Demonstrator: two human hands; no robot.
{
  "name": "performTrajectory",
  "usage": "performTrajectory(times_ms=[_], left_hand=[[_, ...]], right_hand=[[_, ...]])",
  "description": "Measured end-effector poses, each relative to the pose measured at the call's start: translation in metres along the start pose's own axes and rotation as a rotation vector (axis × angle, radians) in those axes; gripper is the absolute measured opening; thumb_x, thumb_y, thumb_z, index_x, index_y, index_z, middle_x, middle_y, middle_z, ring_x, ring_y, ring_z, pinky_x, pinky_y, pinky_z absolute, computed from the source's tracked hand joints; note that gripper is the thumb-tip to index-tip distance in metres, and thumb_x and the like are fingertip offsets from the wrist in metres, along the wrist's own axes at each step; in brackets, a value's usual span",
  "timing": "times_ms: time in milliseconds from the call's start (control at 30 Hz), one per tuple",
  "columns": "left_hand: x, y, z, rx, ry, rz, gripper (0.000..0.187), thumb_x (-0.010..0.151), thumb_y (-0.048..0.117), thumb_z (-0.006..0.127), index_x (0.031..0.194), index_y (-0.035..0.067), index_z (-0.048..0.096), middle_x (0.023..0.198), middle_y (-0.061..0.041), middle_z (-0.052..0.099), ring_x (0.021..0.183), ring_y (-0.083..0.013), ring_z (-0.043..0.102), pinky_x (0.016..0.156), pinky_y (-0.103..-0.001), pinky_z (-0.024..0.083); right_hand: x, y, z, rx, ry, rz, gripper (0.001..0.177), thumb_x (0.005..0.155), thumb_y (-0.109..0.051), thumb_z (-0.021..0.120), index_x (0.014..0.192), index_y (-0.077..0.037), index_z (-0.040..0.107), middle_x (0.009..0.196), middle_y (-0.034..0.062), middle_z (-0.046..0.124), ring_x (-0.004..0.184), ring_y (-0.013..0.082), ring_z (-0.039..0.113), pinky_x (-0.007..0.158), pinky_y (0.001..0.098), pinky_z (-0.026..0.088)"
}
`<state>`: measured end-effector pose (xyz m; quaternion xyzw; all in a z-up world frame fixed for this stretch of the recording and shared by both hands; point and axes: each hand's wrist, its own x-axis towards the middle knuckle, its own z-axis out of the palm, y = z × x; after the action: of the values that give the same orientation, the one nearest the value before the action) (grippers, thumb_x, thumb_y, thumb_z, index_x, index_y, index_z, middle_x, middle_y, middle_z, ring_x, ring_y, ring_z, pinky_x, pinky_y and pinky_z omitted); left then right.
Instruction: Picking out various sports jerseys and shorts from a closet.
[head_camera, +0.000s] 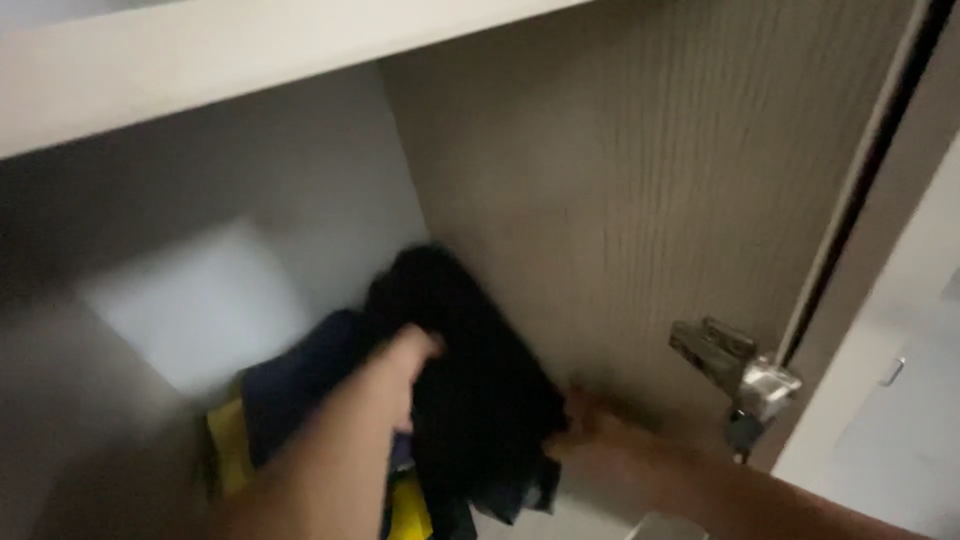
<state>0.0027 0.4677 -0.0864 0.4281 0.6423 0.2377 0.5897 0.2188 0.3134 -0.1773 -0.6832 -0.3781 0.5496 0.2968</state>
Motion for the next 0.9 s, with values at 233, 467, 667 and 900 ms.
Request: performTrajectory(times_ms=[233, 467, 667, 900], left_hand=[[-0.005, -0.043, 0.019, 0.435, 0.106, -0.062, 0.079, 0.083, 0.05, 0.072, 0.151, 0.018, 0.05, 0.148, -0.022, 0.055, 0.128, -0.0491, 0.06, 0.089, -0.063, 0.055], [0.057, -0.069, 0.014, 0.278, 0.076, 0.185, 0.062, 0.086, 0.034, 0.07, 0.143, 0.016, 0.053, 0.138, -0.014, 0.063, 0.118, -0.0378, 0.065, 0.085, -0.057, 0.062], [0.038, -0.052, -0.008, 0.803, 0.592, 0.364, 0.043, 0.095, 0.04, 0.064, 0.128, 0.013, 0.062, 0.128, -0.017, 0.059, 0.116, -0.0345, 0.06, 0.092, -0.046, 0.053], [-0.002, -0.045, -0.036, 0.722, 0.86, 0.083, 0.067, 0.088, 0.041, 0.073, 0.14, 0.009, 0.045, 0.137, -0.024, 0.04, 0.126, -0.0369, 0.046, 0.103, -0.056, 0.043]], right_hand=[[0.012, 0.018, 0.004, -0.167, -0.166, 0.198, 0.061, 0.093, -0.035, 0.07, 0.149, -0.015, 0.054, 0.131, 0.0106, 0.072, 0.112, 0.0204, 0.073, 0.086, 0.0336, 0.065], [0.004, 0.02, 0.004, -0.128, -0.321, 0.113, 0.046, 0.091, -0.025, 0.068, 0.134, -0.009, 0.068, 0.1, 0.008, 0.072, 0.086, 0.0183, 0.068, 0.076, 0.0348, 0.062], [-0.005, 0.014, 0.006, -0.176, -0.289, 0.121, 0.05, 0.091, -0.025, 0.066, 0.138, -0.011, 0.065, 0.108, 0.0053, 0.074, 0.096, 0.0187, 0.071, 0.083, 0.034, 0.063], [-0.009, 0.008, 0.011, -0.183, -0.294, 0.113, 0.049, 0.094, -0.028, 0.066, 0.139, -0.011, 0.062, 0.111, 0.0037, 0.075, 0.097, 0.017, 0.073, 0.082, 0.0333, 0.063]])
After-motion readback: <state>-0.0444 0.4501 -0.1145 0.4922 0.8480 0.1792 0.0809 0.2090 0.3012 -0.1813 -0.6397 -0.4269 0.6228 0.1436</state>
